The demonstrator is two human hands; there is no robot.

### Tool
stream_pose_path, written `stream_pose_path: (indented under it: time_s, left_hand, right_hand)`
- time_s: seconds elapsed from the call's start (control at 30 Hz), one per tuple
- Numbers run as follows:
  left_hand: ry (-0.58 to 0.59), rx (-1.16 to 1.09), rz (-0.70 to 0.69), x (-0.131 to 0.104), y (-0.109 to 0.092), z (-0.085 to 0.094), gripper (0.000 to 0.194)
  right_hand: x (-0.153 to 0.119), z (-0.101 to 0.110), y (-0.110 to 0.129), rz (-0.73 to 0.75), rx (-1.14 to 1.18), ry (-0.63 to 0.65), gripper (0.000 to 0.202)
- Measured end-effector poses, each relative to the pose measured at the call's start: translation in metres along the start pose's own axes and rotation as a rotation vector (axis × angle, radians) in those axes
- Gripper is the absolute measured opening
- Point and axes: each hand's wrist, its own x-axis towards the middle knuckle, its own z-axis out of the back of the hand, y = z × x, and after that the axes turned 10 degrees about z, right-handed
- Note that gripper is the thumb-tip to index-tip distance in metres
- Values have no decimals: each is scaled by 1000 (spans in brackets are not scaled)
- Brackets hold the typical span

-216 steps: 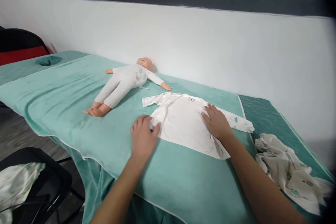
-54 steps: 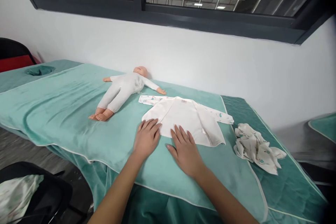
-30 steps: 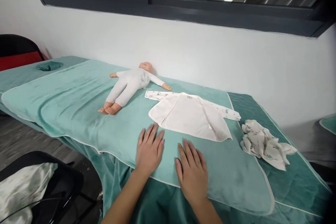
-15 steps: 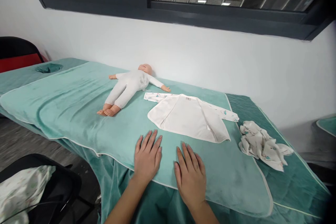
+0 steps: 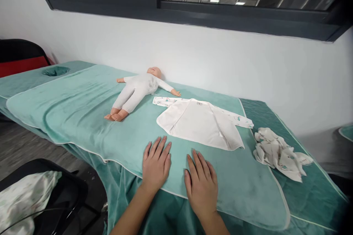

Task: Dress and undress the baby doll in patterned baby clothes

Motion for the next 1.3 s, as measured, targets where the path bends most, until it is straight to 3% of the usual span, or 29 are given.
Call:
stream_pose_path:
  time_s: [0.6, 0.73, 0.83, 0.93, 1.0, 1.07, 1.13, 1.2, 1.3]
  left_hand:
    - [-10, -28, 2, 1, -1, -1, 46]
    - [1, -151, 40, 1, 1, 7, 38]
    - [-14, -313, 111, 9, 9, 21, 29]
    - [-141, -442, 264, 31, 25, 40, 6]
    - [-238, -514, 395, 54, 41, 55, 20]
    - [-308, -565, 534, 81, 63, 70, 34]
    - [-387, -593, 640, 111, 93, 83, 40]
    - [-429, -614, 706, 142, 129, 92, 41]
    - [-355, -596, 755, 187, 191, 91, 32]
  right_hand:
    - [2, 2, 2, -23, 42, -4, 49]
    - [2, 13, -3, -46, 167, 9, 43]
    - [16, 28, -14, -100, 386, -46, 29]
    - [55, 46, -27, -208, 666, -111, 17]
    - [96, 53, -34, -267, 835, -82, 15]
    - [146, 51, -38, -287, 953, 25, 12]
    - [202, 37, -41, -271, 1001, 66, 7]
    - [260, 10, -44, -263, 1050, 96, 7]
    - [346, -46, -50, -272, 1111, 100, 22]
